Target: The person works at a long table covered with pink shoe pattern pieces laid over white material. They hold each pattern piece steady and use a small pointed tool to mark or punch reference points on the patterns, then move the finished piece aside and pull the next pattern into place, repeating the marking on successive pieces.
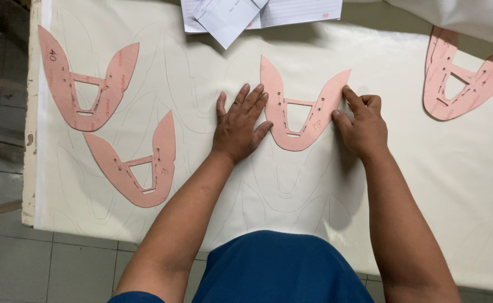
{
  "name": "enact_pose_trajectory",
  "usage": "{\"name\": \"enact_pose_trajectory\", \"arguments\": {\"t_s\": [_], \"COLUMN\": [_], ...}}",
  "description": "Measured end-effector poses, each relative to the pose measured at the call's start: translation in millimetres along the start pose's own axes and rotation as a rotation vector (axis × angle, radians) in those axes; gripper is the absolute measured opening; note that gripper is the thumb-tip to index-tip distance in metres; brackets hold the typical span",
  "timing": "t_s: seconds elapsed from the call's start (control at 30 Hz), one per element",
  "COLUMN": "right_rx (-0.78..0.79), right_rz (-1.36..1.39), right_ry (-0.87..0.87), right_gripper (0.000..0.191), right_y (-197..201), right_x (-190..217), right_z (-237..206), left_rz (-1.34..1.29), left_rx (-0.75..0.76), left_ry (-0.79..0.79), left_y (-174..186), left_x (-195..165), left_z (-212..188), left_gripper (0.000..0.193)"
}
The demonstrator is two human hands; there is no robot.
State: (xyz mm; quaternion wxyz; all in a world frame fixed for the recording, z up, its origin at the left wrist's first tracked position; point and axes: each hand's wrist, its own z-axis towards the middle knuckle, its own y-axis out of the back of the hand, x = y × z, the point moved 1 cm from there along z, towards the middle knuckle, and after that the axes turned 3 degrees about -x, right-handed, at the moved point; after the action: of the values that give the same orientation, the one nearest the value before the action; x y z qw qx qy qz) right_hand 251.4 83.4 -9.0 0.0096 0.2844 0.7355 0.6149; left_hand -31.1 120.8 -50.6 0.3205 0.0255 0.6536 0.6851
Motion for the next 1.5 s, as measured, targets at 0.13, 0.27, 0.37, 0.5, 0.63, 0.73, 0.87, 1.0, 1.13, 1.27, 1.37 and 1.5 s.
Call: {"name": "enact_pose_trajectory", "arguments": {"t_s": [0.13,0.27,0.37,0.5,0.63,0.73,0.87,1.0,1.13,1.27,1.37,1.5], "right_rx": [0.004,0.026,0.038,-0.028,-0.019,-0.015,-0.012,-0.004,-0.003,-0.014,-0.018,-0.014], "right_rz": [-0.013,-0.009,0.012,0.082,0.086,0.085,0.118,0.112,0.102,0.091,0.094,0.083], "right_ry": [0.006,-0.021,-0.050,0.038,0.027,0.018,0.019,-0.002,-0.010,0.006,0.021,0.007], "right_gripper": [0.062,0.062,0.062,0.060,0.059,0.059,0.059,0.059,0.059,0.059,0.058,0.058], "right_y": [1.5,3.1,3.7,3.5,3.3,4.0,6.7,8.3,8.4,7.6,6.8,4.4], "right_x": [1.4,4.5,5.6,5.2,3.8,5.1,6.4,7.4,7.7,6.4,4.0,2.0], "right_z": [0.6,-1.2,-2.5,-4.9,-5.0,-4.7,-7.5,-8.8,-8.1,-8.4,-8.5,-6.0], "left_rz": [0.000,-0.021,-0.037,-0.045,-0.054,-0.050,-0.047,-0.048,-0.046,-0.014,0.001,0.001], "left_rx": [-0.013,-0.019,-0.010,-0.032,-0.005,0.009,0.018,0.029,0.019,0.006,0.015,0.016], "left_ry": [-0.011,-0.018,-0.010,-0.021,-0.015,-0.013,-0.010,-0.006,-0.010,-0.022,-0.017,-0.018], "left_y": [0.0,2.0,2.6,4.5,5.8,6.1,5.5,4.7,4.6,4.3,4.2,3.6], "left_x": [-0.3,1.7,0.8,0.3,0.7,0.7,0.0,0.2,0.4,-1.1,-1.6,-1.3], "left_z": [-0.9,-0.8,-1.8,-1.9,-2.3,-1.9,-1.6,-1.5,-2.4,-0.9,-0.7,-1.0], "left_gripper": [0.061,0.062,0.060,0.061,0.059,0.060,0.061,0.061,0.061,0.063,0.063,0.062]}}
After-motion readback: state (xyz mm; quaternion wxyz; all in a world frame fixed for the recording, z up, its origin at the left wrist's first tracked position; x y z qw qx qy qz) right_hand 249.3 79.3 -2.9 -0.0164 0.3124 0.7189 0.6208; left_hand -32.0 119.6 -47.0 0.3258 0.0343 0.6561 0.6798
